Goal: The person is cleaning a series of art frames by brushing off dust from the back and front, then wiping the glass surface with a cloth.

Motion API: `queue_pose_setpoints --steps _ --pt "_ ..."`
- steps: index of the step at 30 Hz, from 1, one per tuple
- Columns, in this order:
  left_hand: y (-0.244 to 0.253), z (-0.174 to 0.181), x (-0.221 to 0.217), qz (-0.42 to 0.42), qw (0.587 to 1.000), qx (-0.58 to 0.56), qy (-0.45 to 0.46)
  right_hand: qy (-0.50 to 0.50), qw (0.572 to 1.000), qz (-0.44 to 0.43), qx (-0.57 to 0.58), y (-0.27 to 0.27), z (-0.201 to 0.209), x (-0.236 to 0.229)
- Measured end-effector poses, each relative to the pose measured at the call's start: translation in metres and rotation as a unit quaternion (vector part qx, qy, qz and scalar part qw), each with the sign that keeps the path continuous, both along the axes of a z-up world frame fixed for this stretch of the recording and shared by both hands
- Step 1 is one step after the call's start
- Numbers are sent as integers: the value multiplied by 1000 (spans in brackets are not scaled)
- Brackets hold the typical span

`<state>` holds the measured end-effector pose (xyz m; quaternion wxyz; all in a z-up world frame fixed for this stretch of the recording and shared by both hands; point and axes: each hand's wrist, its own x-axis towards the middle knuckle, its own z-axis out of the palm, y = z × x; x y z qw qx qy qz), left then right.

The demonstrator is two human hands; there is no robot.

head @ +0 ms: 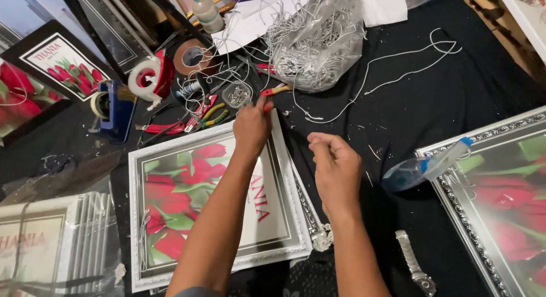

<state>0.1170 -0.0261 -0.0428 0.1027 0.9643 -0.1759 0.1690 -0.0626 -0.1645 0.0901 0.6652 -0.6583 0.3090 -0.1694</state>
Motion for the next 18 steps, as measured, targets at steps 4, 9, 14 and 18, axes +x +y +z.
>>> queue_pose_setpoints --steps 4,9,14,18 --pt "-3 2 -15 -2 995 -93 -47 -13 1000 -4 1 -3 -4 4" --pt "28 -4 -80 -67 997 -46 -8 -46 999 14 9 2 -8 3" --pt "54 51 -176 14 966 -200 162 -18 972 235 -19 13 -7 -6" --pt "84 51 -227 59 943 -239 223 126 793 585 -111 55 29 -23"
